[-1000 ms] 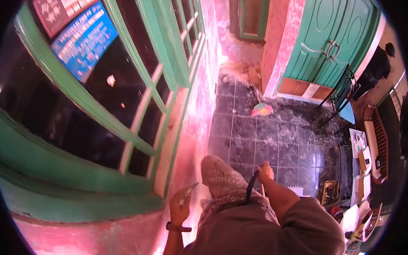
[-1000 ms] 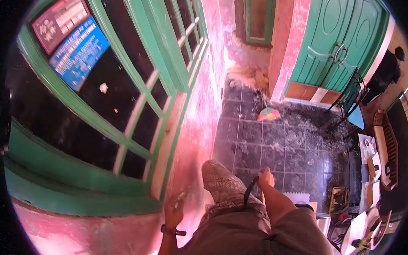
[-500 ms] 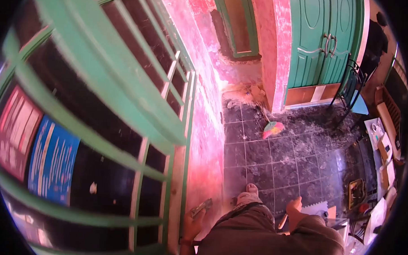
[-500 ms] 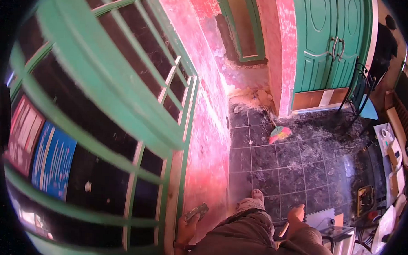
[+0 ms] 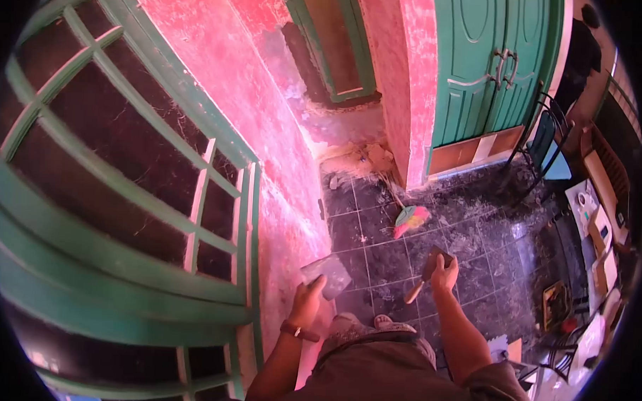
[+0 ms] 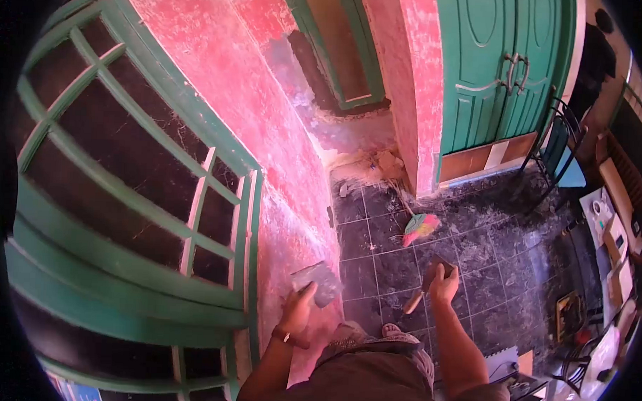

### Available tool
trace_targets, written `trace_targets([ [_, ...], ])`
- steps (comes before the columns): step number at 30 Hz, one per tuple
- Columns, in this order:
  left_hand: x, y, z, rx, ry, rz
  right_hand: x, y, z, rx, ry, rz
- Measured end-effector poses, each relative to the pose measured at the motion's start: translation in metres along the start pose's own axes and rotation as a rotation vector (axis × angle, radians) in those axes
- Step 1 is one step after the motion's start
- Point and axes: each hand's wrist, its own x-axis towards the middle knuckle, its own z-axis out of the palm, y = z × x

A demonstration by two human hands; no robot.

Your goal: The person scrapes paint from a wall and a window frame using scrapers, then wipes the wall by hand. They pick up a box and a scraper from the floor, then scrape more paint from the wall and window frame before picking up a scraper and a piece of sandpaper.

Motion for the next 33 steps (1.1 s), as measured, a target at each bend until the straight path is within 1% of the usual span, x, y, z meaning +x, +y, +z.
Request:
trace_targets([
  [1,0.018,0.009,0.010,0.064,-0.061,-0.076,0.007,-0.007,0.009,0.061,-0.037,-0.014],
  [2,0.034,0.012,0.019,0.129,-0.125,-0.151,0.011,-0.016,0.016,0.169,-0.114,0.045],
  [5,0.097,-0.009,0.053,0.133,-0.391,0.154,0.008,-0.060,0.035,0.225,-0.225,0.025],
  [6,0.120,-0.020,0.064,0.177,-0.427,0.217,0.009,-0.067,0.043,0.233,-0.262,0.057],
  [8,0.168,-0.036,0.080,0.268,-0.494,0.358,0.015,-0.080,0.061,0.283,-0.313,0.203],
  [9,0.187,-0.018,0.083,0.298,-0.627,0.255,0.021,-0.088,0.072,0.310,-0.335,0.275],
  [10,0.203,0.015,0.086,0.329,-0.761,0.150,0.029,-0.098,0.081,0.337,-0.341,0.339],
  [12,0.247,0.050,0.086,0.510,-0.917,0.049,0.049,-0.123,0.101,0.392,-0.351,0.468],
  [15,0.319,0.068,0.085,0.403,-1.023,-0.021,0.089,-0.149,0.133,0.399,-0.316,0.539],
  [16,0.341,0.075,0.083,0.455,-1.041,0.081,0.105,-0.158,0.147,0.408,-0.323,0.523],
  [19,0.407,0.102,0.080,0.447,-1.126,-0.135,0.140,-0.182,0.183,0.453,-0.334,0.517],
  [20,0.424,0.091,0.082,0.218,-1.110,-0.202,0.152,-0.189,0.193,0.483,-0.331,0.524],
  [23,0.454,0.111,0.083,-0.237,-0.983,-0.499,0.184,-0.206,0.223,0.623,-0.296,0.547],
  [24,0.461,0.129,0.080,-0.493,-1.043,-0.511,0.194,-0.211,0.233,0.676,-0.281,0.561],
  [27,0.498,0.127,0.070,-0.750,-0.892,-0.711,0.230,-0.224,0.260,0.684,-0.235,0.600],
  [28,0.511,0.123,0.072,-0.813,-0.924,-0.684,0.243,-0.219,0.272,0.666,-0.207,0.631],
  [31,0.555,0.119,0.083,-0.443,-0.714,-0.709,0.292,-0.204,0.311,0.647,-0.312,0.728],
  [33,0.588,0.120,0.091,-0.380,-0.864,-0.458,0.328,-0.207,0.351,0.584,-0.336,0.748],
])
